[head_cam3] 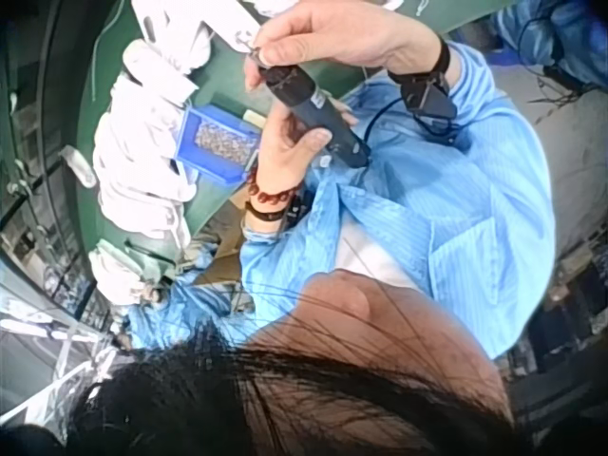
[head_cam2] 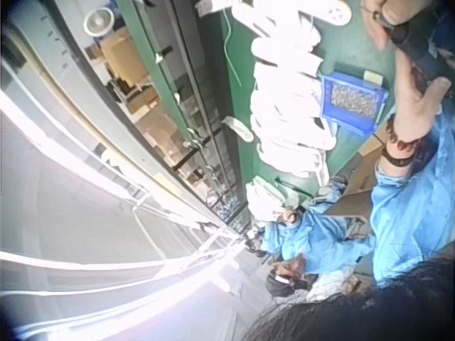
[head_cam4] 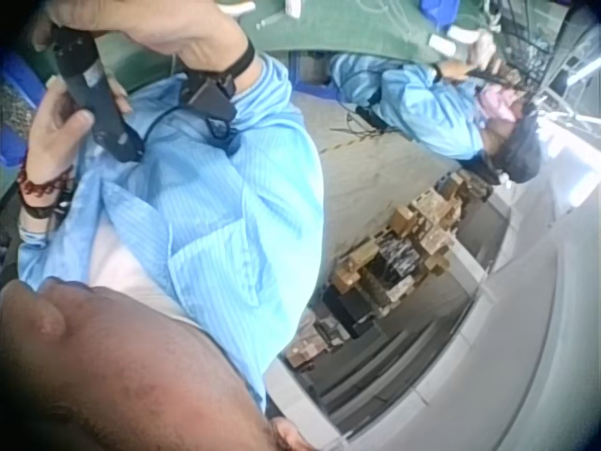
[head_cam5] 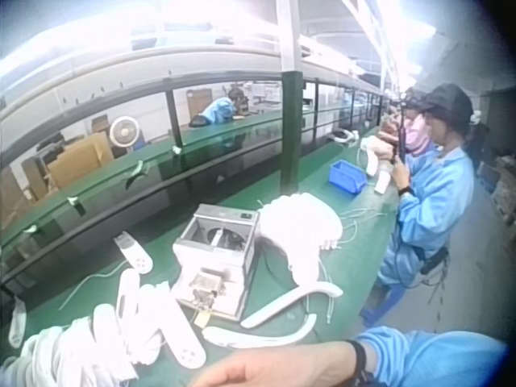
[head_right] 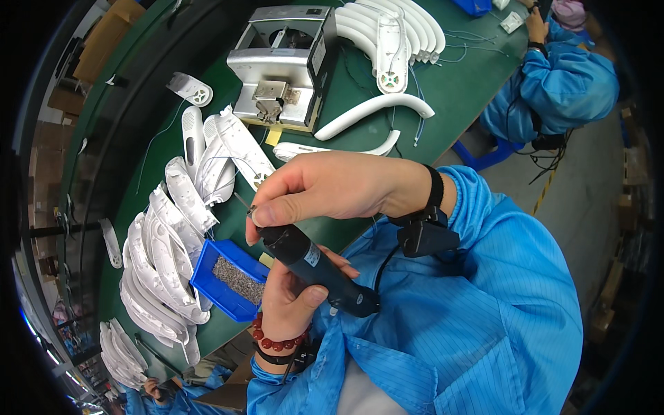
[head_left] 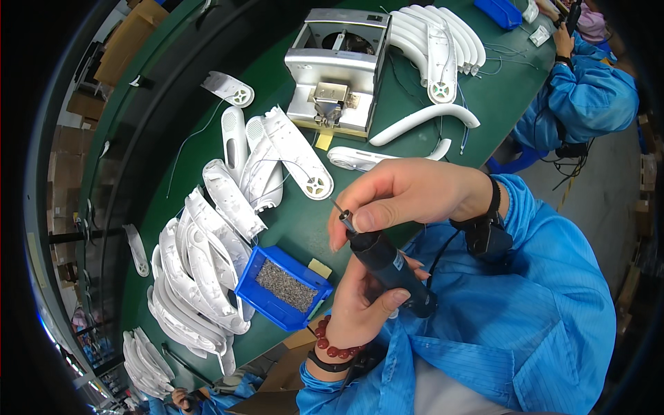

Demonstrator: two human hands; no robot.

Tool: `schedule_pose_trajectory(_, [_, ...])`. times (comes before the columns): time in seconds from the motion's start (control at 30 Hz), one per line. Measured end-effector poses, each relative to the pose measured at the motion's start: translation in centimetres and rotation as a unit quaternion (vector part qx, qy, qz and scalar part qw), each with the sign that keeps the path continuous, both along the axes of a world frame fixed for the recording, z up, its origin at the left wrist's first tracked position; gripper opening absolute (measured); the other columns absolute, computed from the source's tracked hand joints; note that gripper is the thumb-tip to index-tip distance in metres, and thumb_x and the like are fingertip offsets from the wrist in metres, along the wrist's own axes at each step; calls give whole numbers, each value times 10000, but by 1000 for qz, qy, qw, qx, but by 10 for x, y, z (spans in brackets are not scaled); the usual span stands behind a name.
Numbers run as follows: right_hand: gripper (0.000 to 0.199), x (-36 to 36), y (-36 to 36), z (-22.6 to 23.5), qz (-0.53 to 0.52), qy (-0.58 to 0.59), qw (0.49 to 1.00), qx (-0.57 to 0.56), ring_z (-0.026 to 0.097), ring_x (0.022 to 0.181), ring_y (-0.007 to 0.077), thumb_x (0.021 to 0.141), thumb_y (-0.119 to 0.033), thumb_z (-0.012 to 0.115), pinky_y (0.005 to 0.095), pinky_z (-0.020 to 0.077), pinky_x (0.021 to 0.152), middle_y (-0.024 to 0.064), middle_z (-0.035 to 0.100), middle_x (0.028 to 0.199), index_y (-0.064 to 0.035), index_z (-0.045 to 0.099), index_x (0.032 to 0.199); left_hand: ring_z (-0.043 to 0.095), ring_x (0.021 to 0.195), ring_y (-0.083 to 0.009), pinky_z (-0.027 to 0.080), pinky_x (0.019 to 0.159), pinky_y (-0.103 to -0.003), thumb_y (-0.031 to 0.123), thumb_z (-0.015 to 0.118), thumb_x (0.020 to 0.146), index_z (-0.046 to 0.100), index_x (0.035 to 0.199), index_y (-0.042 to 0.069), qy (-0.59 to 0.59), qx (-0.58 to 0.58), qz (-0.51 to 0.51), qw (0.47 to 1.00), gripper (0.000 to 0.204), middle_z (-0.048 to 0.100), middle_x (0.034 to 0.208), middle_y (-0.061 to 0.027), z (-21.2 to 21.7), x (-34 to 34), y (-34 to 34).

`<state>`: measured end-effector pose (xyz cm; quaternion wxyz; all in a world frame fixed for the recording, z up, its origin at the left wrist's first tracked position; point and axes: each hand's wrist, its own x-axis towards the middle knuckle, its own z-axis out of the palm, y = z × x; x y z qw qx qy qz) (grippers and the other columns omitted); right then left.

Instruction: The person uses an electric screwdriver to assemble small white plastic parts on a factory assembly line.

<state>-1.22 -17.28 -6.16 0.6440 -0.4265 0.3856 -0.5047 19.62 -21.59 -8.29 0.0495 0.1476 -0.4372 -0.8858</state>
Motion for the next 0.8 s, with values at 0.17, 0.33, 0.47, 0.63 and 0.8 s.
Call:
schedule_pose_trajectory(0.17, [248, 5, 8, 5, -129, 128, 982, -60, 595, 827, 115, 989, -206, 530, 278, 462, 771, 59, 637, 886, 5, 618, 1085, 617, 1066, -337, 496, 934, -435, 175, 640, 905, 409, 1269, -31, 4, 9, 50, 999, 477, 583, 1137, -212, -3, -6, -4])
schedule_pose_trajectory(0.33, [186, 24, 82, 11, 65, 117, 959, -249, 621, 800, 245, 950, -147, 602, 329, 482, 715, 117, 631, 899, 1, 640, 844, 480, 1273, -340, 380, 1050, -453, 153, 499, 989, 404, 1289, -14, 75, -14, 249, 965, 356, 543, 1250, -179, 3, -26, -11])
schedule_pose_trajectory(0.47, [623, 63, 108, -64, -181, 73, 981, 19, 527, 1144, 209, 788, -359, 783, 382, 439, 967, 97, 539, 1236, -22, 497, 1228, 462, 1290, -302, 396, 1035, -435, 201, 428, 1029, 434, 1295, 26, 164, 181, 199, 949, 319, 523, 1299, -147, 10, -41, 5])
schedule_pose_trajectory(0.63, [633, 41, 61, -40, -397, 113, 843, -345, 407, 1312, 355, 785, -368, 762, 495, 320, 1096, 185, 469, 1365, -88, 466, 1270, 575, 1054, -202, 471, 906, -344, 258, 488, 1013, 514, 1231, 36, 54, 215, 95, 971, 313, 582, 1141, -111, 18, -31, 29])
schedule_pose_trajectory(0.8, [258, 0, 66, 12, -465, 2, 813, -351, 492, 688, 134, 898, -217, 638, 320, 394, 683, 54, 577, 894, -81, 477, 1047, 657, 787, -327, 525, 675, -390, 270, 711, 821, 657, 1000, 50, 8, -734, -5, 679, 290, 664, 861, -136, 85, 11, -59])
